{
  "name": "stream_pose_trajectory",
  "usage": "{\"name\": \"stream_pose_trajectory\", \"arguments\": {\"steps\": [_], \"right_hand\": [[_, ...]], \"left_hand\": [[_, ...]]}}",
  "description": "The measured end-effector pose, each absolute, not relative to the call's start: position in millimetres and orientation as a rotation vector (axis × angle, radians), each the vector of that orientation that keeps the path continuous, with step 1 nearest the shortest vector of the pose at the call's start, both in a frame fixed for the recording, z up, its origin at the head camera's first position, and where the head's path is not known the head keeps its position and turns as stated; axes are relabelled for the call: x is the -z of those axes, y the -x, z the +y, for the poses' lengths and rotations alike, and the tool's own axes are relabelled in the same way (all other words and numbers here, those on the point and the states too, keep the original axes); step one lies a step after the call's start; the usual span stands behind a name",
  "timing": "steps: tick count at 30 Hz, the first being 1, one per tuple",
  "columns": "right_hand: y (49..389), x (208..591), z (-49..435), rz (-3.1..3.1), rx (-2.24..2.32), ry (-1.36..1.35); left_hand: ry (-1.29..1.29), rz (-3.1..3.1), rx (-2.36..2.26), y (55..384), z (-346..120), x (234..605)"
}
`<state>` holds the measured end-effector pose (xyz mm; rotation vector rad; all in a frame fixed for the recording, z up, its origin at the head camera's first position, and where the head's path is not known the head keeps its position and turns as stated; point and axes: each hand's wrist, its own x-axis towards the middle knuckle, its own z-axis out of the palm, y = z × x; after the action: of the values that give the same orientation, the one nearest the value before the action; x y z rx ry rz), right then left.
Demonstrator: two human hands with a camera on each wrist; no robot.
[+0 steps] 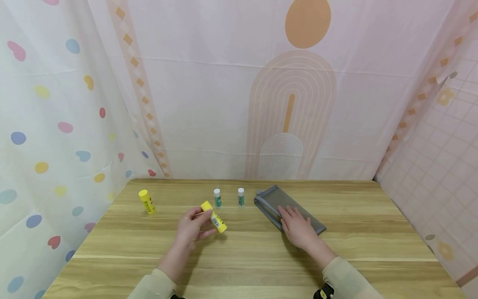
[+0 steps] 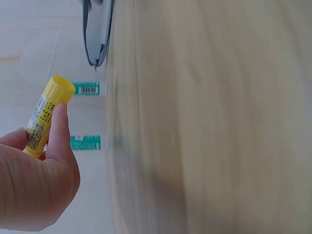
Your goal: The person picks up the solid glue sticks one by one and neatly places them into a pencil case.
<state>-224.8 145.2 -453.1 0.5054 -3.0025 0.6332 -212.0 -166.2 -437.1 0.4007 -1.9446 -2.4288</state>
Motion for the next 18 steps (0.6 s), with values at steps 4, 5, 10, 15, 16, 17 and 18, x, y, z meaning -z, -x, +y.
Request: {"name": "stream_pose_trajectory", "arguments": {"steps": [4, 5, 10, 15, 16, 17, 18], "right_hand": [[224.6, 452.7, 144.9, -3.004, -0.637, -0.506], [224.6, 452.7, 144.8, -3.004, -0.636, -0.505], [224.8, 453.0, 144.5, -3.005, -0.637, -0.499], [225.4, 453.7, 144.5, -3.009, -0.638, -0.493], [225.6, 453.9, 144.5, -3.009, -0.635, -0.494], [225.7, 454.1, 144.5, -3.01, -0.635, -0.493], [225.9, 454.4, 144.5, -3.011, -0.632, -0.493]], "left_hand": [[-0.396, -1.946, 2.44, 212.0, -158.4, 437.5], [-0.394, -1.946, 2.442, 212.0, -156.3, 437.5], [-0.378, -1.934, 2.463, 211.7, -145.1, 436.4], [-0.355, -1.936, 2.482, 210.6, -133.1, 434.8], [-0.349, -1.938, 2.486, 210.2, -130.7, 434.3], [-0.341, -1.942, 2.489, 209.9, -128.3, 433.8], [-0.338, -1.945, 2.492, 209.9, -126.0, 433.4]]}}
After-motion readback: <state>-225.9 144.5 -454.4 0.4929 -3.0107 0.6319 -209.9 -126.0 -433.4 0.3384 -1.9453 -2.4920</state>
